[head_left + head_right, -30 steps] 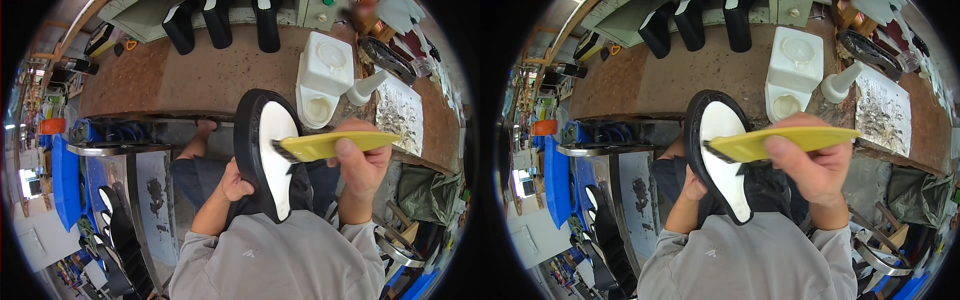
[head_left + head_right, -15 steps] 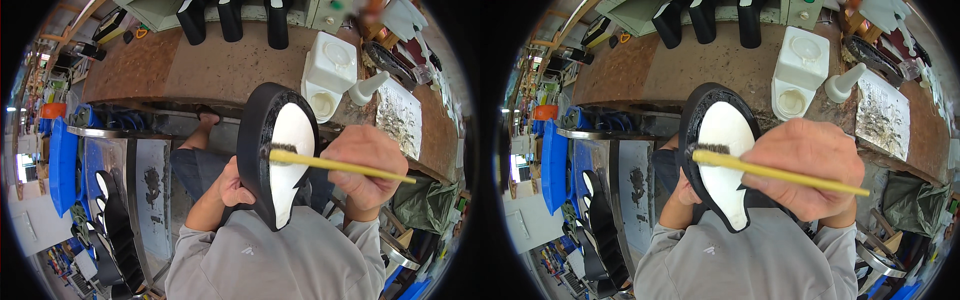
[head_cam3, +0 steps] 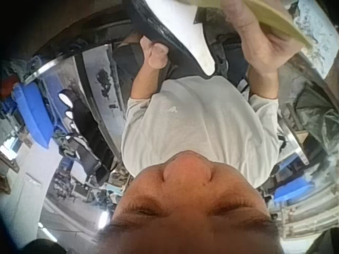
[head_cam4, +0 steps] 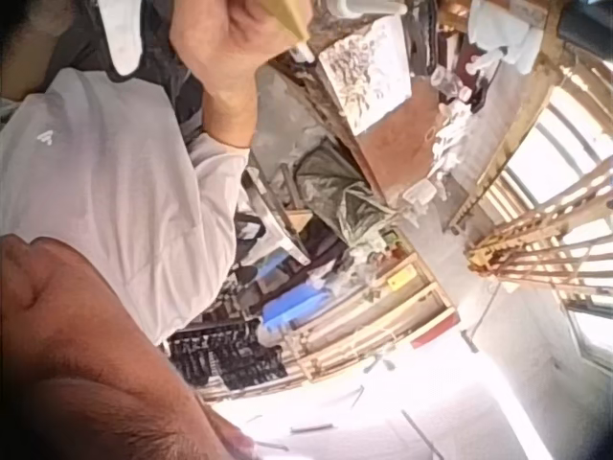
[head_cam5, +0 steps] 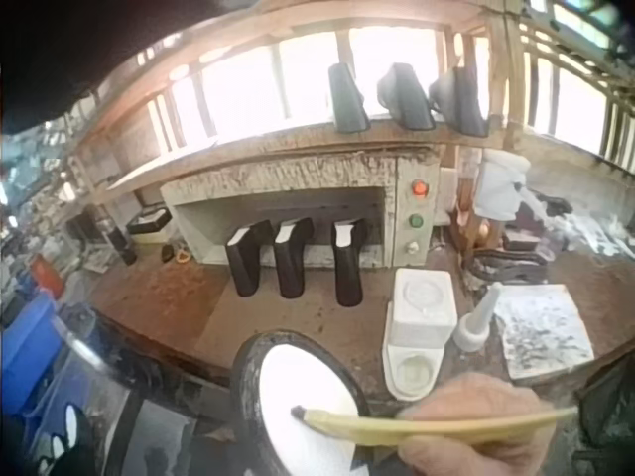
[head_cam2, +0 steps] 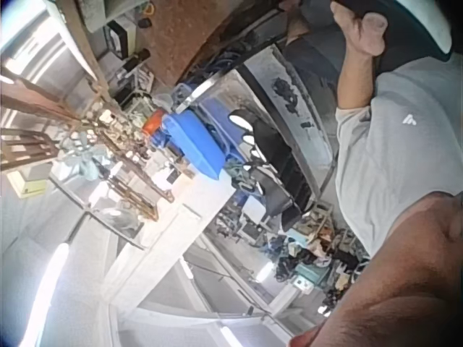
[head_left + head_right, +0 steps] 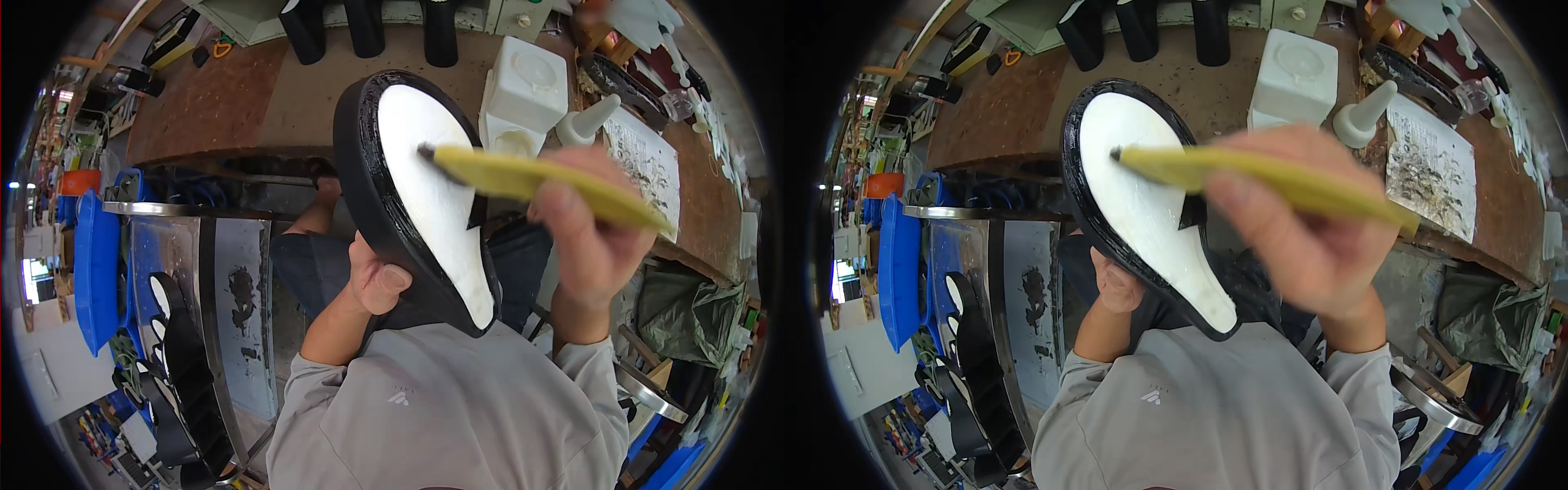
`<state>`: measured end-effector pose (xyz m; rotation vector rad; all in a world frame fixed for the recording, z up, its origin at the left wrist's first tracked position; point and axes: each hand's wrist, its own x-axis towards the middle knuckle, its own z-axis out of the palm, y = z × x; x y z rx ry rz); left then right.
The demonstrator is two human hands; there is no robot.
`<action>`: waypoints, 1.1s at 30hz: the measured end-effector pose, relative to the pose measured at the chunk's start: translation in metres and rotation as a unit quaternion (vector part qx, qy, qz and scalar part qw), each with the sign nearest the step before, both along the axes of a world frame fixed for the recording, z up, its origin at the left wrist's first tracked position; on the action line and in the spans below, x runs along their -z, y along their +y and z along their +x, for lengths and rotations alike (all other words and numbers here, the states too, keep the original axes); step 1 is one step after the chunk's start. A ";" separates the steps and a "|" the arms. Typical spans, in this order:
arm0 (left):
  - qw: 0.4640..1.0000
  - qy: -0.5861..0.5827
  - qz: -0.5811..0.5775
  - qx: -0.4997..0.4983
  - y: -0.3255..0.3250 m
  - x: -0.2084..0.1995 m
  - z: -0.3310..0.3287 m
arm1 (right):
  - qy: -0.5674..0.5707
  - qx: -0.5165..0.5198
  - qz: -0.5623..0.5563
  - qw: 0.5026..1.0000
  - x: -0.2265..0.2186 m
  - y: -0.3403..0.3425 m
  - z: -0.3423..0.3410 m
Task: The person is applying glue to the edges of shoe soles using a yellow spreader tool.
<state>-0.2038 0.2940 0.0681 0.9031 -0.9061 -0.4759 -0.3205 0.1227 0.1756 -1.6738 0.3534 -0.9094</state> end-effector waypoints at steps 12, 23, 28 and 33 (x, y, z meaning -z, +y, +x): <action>0.966 -0.091 0.109 -0.218 0.009 0.003 0.005 | -0.228 -0.181 -0.202 0.935 0.031 0.020 -0.027; 0.775 0.609 -0.091 -0.142 -0.006 -0.026 0.003 | -0.277 -0.335 -0.211 0.875 0.031 0.004 -0.045; 0.968 0.169 0.111 -0.148 -0.002 -0.007 0.028 | -0.182 -0.292 -0.271 0.899 0.033 -0.012 -0.049; 0.954 0.260 0.083 -0.121 -0.002 0.000 0.027 | -0.200 -0.352 -0.246 0.881 0.015 -0.028 -0.036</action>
